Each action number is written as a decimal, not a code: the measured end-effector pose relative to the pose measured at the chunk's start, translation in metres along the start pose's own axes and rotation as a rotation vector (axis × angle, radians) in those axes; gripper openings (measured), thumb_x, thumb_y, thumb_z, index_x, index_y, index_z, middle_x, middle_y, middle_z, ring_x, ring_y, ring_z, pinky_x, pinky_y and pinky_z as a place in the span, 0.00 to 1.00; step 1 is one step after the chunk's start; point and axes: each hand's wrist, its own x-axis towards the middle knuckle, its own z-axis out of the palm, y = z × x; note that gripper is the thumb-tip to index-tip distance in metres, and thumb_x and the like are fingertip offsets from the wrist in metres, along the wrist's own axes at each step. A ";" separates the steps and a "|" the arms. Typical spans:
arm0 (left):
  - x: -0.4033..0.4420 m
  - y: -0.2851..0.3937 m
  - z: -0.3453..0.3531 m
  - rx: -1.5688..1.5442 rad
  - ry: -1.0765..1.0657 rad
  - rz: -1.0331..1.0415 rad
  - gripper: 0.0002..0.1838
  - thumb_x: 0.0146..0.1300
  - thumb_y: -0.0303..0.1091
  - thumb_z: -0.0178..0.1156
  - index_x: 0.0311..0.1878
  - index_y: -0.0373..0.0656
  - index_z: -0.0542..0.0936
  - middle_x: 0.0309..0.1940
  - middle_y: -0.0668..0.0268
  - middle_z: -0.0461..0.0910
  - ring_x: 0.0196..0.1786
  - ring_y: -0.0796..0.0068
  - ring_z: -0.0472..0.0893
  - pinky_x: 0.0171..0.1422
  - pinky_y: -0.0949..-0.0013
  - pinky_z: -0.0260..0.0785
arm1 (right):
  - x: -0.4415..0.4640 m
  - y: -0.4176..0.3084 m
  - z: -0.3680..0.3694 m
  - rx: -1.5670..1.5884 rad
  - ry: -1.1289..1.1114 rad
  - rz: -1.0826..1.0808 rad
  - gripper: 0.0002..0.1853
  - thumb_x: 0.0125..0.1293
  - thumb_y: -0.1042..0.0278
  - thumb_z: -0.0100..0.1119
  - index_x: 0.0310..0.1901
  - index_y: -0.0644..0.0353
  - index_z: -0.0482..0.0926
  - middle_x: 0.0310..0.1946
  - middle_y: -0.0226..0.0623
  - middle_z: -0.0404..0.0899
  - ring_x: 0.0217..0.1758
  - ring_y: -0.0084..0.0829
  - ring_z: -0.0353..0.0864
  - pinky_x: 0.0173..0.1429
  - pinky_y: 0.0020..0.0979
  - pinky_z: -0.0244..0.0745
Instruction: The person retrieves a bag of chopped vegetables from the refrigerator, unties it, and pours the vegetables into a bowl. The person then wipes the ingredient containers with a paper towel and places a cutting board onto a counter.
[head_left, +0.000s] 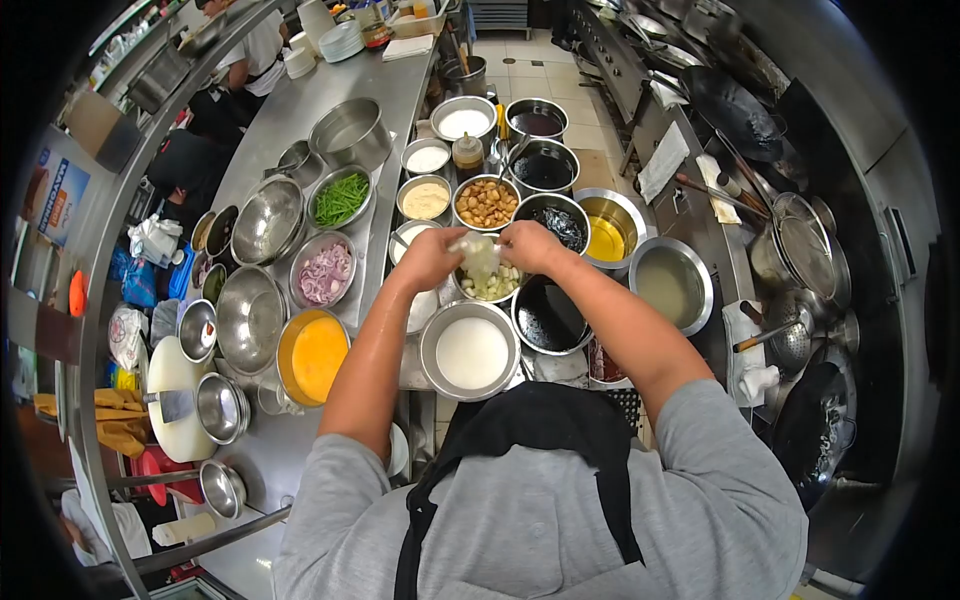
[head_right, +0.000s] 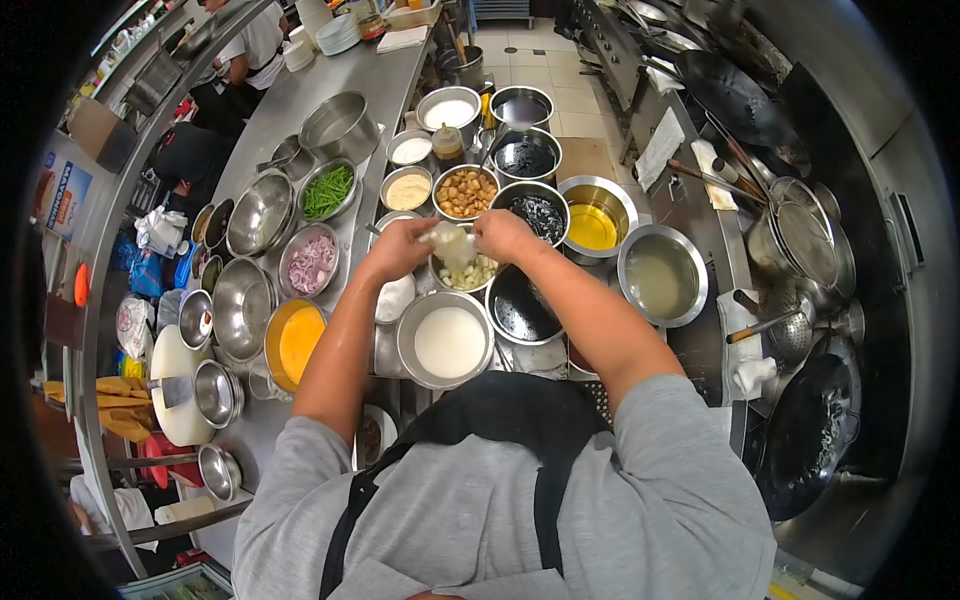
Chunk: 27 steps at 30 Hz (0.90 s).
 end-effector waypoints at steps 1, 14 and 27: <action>-0.003 0.010 -0.005 -0.016 0.005 -0.085 0.27 0.56 0.30 0.62 0.61 0.35 0.76 0.49 0.52 0.83 0.49 0.66 0.83 0.56 0.64 0.72 | 0.000 0.001 -0.002 0.021 0.007 0.024 0.12 0.56 0.62 0.61 0.40 0.54 0.86 0.42 0.44 0.84 0.48 0.43 0.82 0.54 0.41 0.76; 0.008 -0.005 0.005 -0.140 0.121 0.021 0.15 0.65 0.34 0.59 0.50 0.36 0.83 0.37 0.57 0.85 0.37 0.75 0.82 0.46 0.69 0.72 | 0.000 0.007 0.006 0.216 0.176 -0.184 0.13 0.53 0.63 0.66 0.40 0.57 0.85 0.40 0.46 0.83 0.47 0.43 0.82 0.55 0.38 0.75; 0.005 0.014 0.005 0.104 0.304 0.042 0.11 0.55 0.27 0.62 0.41 0.37 0.86 0.33 0.52 0.85 0.35 0.61 0.86 0.42 0.64 0.76 | -0.002 -0.017 -0.015 0.477 0.046 -0.067 0.21 0.52 0.72 0.70 0.50 0.61 0.83 0.41 0.37 0.85 0.41 0.26 0.81 0.52 0.28 0.76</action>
